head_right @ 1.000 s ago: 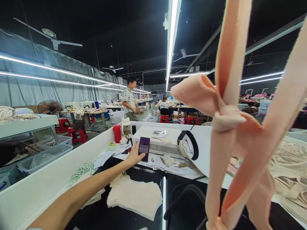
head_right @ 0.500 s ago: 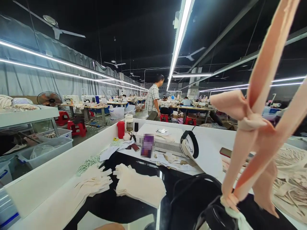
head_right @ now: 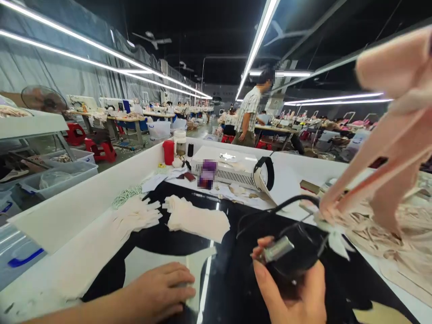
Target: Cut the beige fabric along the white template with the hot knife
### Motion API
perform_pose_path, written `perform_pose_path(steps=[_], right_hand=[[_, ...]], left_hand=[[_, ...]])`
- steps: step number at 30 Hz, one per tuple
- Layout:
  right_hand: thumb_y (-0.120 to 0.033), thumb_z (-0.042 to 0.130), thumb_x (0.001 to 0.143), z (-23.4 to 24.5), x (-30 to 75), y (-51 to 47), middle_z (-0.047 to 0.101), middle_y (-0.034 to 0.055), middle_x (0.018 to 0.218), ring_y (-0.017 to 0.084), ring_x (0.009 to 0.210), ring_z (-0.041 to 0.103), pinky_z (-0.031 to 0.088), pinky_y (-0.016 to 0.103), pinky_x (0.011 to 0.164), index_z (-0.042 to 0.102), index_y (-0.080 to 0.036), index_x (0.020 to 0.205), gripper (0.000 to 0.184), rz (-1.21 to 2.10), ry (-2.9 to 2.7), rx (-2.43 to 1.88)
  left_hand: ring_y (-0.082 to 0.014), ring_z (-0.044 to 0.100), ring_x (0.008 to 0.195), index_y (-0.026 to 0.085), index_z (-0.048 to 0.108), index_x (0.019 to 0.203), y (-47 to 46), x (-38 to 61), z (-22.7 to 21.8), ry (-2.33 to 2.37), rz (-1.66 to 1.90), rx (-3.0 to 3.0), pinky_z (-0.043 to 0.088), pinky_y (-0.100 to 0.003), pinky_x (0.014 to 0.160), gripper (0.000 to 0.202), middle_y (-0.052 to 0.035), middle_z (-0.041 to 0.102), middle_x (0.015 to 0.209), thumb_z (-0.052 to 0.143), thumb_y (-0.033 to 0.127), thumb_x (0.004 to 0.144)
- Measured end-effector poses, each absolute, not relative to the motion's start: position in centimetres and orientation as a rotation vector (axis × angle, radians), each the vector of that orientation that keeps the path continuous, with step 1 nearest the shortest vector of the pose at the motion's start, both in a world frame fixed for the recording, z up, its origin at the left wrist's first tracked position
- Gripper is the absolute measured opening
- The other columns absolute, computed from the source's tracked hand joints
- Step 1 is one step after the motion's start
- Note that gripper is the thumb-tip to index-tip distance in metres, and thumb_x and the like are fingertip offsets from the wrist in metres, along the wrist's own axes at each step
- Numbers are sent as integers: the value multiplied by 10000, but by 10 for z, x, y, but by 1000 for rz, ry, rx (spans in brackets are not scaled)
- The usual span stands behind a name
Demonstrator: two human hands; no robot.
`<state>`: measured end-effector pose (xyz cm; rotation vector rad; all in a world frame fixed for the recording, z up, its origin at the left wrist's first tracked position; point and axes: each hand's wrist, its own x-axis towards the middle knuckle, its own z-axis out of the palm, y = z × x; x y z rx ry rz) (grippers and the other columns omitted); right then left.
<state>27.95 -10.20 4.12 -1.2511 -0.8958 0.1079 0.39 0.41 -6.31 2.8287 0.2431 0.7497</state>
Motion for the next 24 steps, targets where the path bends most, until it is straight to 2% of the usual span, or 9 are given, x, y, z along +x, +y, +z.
perform_pose_path(steps=[2,6,11,14,17,20,24], right_hand=[[-431,1039,809,55,264,-100,817,-23,967,203,757,783,691,356,740,677,-291,1350,667,168,-825,-1140],[-280,1070,762,66,239,-93,774,-50,960,189,740,741,670,378,709,611,-324,1423,806,255,-869,-1027],[-357,1004,846,62,221,-96,758,-42,894,189,667,723,660,372,614,646,-319,1384,647,322,-930,-933],[-380,989,863,62,213,-97,755,-48,865,184,627,701,648,351,570,658,-315,1373,611,360,-968,-857],[-374,998,864,62,206,-98,745,-60,847,175,620,698,633,318,554,663,-319,1370,609,425,-974,-806],[-368,1003,855,61,201,-99,746,-65,841,176,604,698,623,318,539,663,-321,1360,611,455,-965,-793],[-345,986,859,57,197,-99,740,-70,825,177,583,688,614,328,531,658,-317,1350,591,435,-955,-801]], left_hand=[[-258,787,1282,230,735,1385,0,-1,-47,262,690,2802,596,-357,1247,261,-99,817,1390,756,287,1131],[-264,753,1366,208,726,1428,0,-7,-25,230,603,2786,554,-409,1302,271,-125,797,1433,696,234,1160],[-271,744,1371,206,725,1414,0,-11,-21,226,620,2794,541,-423,1307,261,-123,797,1420,719,233,1155],[-270,741,1342,185,725,1365,-3,-11,-18,204,679,2824,549,-418,1283,217,-124,800,1372,731,250,1158],[-238,756,1160,167,733,1214,-7,-4,-13,125,674,2900,599,-341,1131,111,-98,796,1187,657,246,1197],[-221,717,983,172,713,1071,-11,5,-9,95,640,2999,606,-323,978,176,-63,748,1038,622,237,1208],[-216,668,927,198,682,1018,-12,16,-10,72,617,3036,596,-322,938,182,-45,709,1006,677,264,1188]])
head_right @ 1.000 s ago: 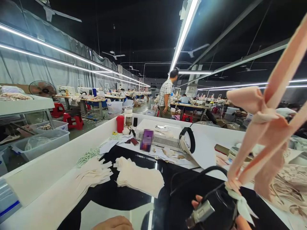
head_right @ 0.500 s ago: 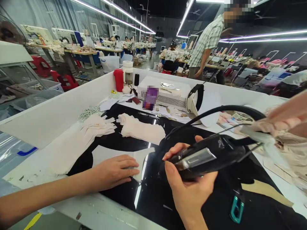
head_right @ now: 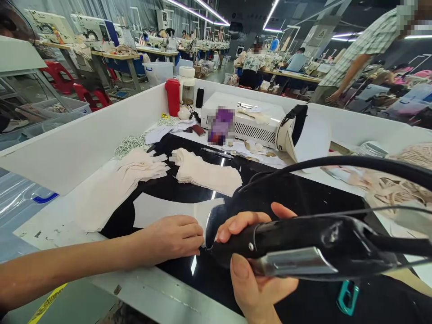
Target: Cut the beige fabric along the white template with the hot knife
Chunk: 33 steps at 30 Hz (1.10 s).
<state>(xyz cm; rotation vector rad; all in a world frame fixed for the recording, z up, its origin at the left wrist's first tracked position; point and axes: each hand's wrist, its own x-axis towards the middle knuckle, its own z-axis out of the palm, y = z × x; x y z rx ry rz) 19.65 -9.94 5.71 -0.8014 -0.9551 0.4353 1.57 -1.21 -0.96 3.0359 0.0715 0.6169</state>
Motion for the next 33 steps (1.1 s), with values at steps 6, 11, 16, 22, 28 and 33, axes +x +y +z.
perform_pose_path(steps=[6,11,16,22,28,33], right_hand=[[-394,990,865,54,193,-97,729,-71,837,175,585,680,598,327,536,623,-306,1350,615,407,-933,-774],[-407,986,840,56,193,-90,741,-88,807,179,536,653,578,314,464,639,-306,1335,614,342,-894,-746],[-320,963,823,57,192,-87,779,-78,816,179,547,662,603,312,464,685,-298,1311,562,362,-898,-721],[-346,999,814,55,193,-89,773,-81,811,181,540,662,608,327,474,680,-305,1299,582,372,-912,-740],[-411,1028,820,55,195,-91,756,-78,808,182,539,661,614,346,488,663,-299,1306,618,353,-922,-779],[-362,1002,816,56,195,-94,761,-74,795,187,528,651,588,344,484,671,-294,1301,591,334,-936,-781]], left_hand=[[-208,666,903,186,683,992,-10,23,-18,77,622,3040,592,-330,947,209,-38,702,980,686,267,1185],[-187,686,893,188,690,947,-10,23,-24,70,703,3032,604,-321,944,233,-34,727,975,669,206,1179],[-169,694,891,183,702,920,-9,24,-23,93,771,3001,609,-303,941,278,-25,761,978,625,157,1186],[-181,723,934,182,728,949,-9,23,-20,139,723,2934,609,-302,946,288,-30,788,982,604,185,1209],[-199,773,1017,167,749,1115,-6,23,-12,297,628,2758,590,-322,984,227,-46,823,1051,580,249,1243],[-213,758,1009,180,725,1095,-5,28,-12,341,586,2772,593,-337,960,113,-43,802,1080,780,267,1141]])
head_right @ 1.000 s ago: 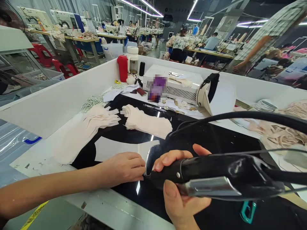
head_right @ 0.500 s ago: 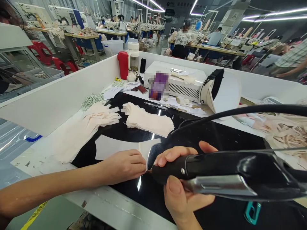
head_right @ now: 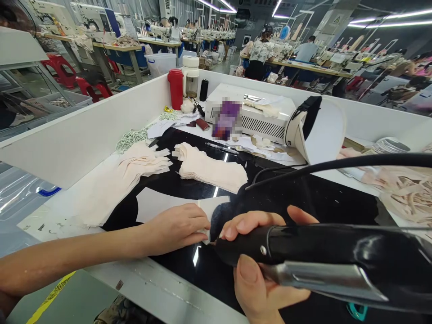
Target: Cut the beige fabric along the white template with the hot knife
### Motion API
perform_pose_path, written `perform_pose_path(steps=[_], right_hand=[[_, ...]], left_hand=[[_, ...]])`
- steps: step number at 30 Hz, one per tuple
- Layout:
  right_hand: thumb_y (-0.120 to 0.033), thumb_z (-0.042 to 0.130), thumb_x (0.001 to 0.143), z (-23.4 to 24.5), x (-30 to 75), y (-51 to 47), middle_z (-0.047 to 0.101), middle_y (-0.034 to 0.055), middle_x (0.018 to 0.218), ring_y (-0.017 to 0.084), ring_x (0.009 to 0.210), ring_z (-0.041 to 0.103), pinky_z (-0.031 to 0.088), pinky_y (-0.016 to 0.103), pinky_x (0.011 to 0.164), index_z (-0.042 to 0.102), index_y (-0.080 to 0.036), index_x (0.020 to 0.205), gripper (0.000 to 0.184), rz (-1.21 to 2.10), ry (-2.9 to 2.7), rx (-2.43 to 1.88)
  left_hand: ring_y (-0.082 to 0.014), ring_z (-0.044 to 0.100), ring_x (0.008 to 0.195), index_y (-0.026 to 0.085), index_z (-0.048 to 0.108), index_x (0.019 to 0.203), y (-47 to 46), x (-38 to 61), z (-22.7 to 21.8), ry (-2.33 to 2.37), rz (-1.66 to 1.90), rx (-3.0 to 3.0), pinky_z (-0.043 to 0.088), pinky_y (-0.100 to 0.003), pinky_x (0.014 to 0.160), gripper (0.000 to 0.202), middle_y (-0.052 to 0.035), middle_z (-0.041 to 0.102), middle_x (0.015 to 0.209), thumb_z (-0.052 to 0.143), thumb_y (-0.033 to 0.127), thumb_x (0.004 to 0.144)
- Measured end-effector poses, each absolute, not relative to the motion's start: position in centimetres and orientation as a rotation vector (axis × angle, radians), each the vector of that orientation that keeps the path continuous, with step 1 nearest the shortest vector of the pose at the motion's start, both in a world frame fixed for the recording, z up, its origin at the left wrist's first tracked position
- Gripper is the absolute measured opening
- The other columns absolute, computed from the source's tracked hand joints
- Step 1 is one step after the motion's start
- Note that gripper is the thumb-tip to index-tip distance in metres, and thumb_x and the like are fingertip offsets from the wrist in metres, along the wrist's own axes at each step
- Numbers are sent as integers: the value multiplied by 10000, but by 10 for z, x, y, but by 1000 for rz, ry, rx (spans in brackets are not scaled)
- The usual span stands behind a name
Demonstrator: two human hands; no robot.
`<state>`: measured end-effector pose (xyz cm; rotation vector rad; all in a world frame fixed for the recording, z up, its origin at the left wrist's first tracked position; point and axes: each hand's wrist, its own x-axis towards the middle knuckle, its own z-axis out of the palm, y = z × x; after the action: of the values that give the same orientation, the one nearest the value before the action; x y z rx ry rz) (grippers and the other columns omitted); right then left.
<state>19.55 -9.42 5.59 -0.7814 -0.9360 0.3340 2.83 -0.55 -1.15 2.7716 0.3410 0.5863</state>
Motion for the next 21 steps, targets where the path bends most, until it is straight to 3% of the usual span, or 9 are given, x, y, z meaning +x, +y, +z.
perform_pose_path(steps=[4,10,15,21], right_hand=[[-358,1004,829,56,195,-97,776,-79,813,183,547,643,605,339,499,685,-295,1307,579,340,-943,-769],[-339,1008,827,58,194,-98,785,-83,829,184,561,645,622,346,511,703,-311,1309,571,338,-942,-770],[-366,1026,822,58,194,-96,780,-80,814,183,546,642,628,356,502,703,-303,1294,575,338,-935,-773],[-394,1028,825,53,196,-101,777,-88,847,181,566,627,621,343,513,676,-320,1329,618,386,-926,-785]], left_hand=[[-220,734,1029,184,699,1060,-6,31,-14,337,643,2836,593,-350,994,124,-49,766,1100,807,225,1104],[-195,729,1065,189,703,1077,-5,30,-13,146,667,2879,573,-315,1026,192,-38,776,1141,760,8,1049],[-194,761,1054,179,725,1103,-3,28,-12,124,582,2864,590,-314,984,184,-37,808,1136,744,2,1055],[-187,778,1057,164,777,1178,1,16,-12,-4,668,2909,607,-317,1076,212,-69,837,1191,623,25,1133]])
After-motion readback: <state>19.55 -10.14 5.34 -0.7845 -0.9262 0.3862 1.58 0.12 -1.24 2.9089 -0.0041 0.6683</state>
